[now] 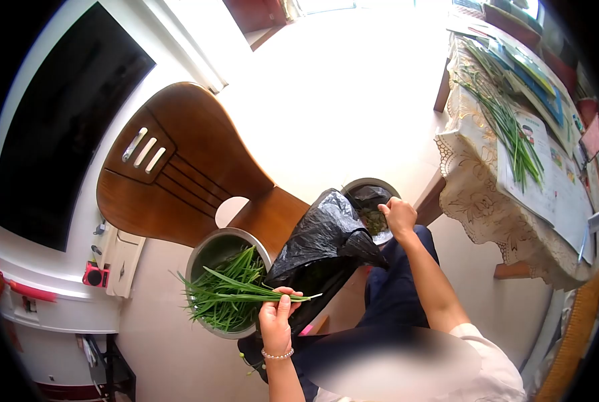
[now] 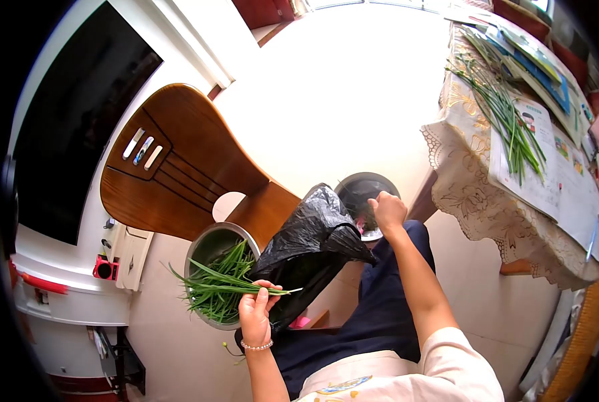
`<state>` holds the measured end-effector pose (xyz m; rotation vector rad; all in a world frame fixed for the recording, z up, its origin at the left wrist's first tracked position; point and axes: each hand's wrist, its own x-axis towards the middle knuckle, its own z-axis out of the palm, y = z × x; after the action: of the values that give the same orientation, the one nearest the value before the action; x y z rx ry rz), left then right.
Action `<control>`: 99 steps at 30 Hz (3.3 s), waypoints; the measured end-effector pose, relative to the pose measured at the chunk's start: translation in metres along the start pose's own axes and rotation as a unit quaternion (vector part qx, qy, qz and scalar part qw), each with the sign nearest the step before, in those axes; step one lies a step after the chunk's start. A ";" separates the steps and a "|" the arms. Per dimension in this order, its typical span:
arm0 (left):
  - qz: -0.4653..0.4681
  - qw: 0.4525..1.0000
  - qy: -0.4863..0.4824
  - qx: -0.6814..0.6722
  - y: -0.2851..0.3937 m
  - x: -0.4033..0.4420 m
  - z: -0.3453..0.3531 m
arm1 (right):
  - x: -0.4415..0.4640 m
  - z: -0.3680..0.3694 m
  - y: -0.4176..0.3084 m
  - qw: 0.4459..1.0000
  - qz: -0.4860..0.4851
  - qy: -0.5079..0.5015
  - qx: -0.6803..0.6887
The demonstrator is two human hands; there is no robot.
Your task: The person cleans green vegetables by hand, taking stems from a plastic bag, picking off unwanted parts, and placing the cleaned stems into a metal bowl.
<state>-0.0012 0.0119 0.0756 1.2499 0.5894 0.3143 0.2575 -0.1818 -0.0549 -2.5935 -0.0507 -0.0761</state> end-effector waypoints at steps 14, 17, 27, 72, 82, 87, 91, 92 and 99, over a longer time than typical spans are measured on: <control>0.001 0.993 -0.093 0.072 -0.008 -0.001 0.003 | -0.109 -0.087 -0.116 0.879 -0.302 -0.109 0.352; -0.011 0.992 -0.105 0.066 -0.006 -0.005 0.006 | -0.115 -0.083 -0.132 0.838 -0.407 -0.161 0.326; -0.033 0.991 -0.121 0.039 0.007 -0.012 0.005 | -0.114 -0.079 -0.139 0.820 -0.504 -0.121 0.244; 0.171 0.821 -0.035 0.544 0.011 -0.036 0.007 | -0.065 -0.132 -0.110 0.869 -0.311 -0.029 0.384; 0.252 0.763 -0.029 0.594 0.009 -0.039 0.004 | -0.079 -0.132 -0.129 0.831 -0.449 -0.066 0.322; 0.248 0.746 -0.077 0.614 0.011 -0.044 0.004 | -0.077 -0.132 -0.152 0.774 -0.564 -0.168 0.234; 0.238 0.728 -0.096 0.636 0.015 -0.049 0.003 | -0.074 -0.123 -0.158 0.727 -0.622 -0.206 0.203; 0.236 0.740 -0.094 0.623 0.017 -0.049 0.004 | -0.071 -0.122 -0.157 0.724 -0.628 -0.207 0.195; 0.193 0.795 -0.064 0.572 0.020 -0.052 -0.017 | -0.047 -0.116 -0.128 0.801 -0.556 -0.137 0.175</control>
<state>-0.0510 0.0039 0.1042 2.5715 0.3730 0.1881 0.1986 -0.1340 0.1077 -1.8426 -1.5226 -0.0971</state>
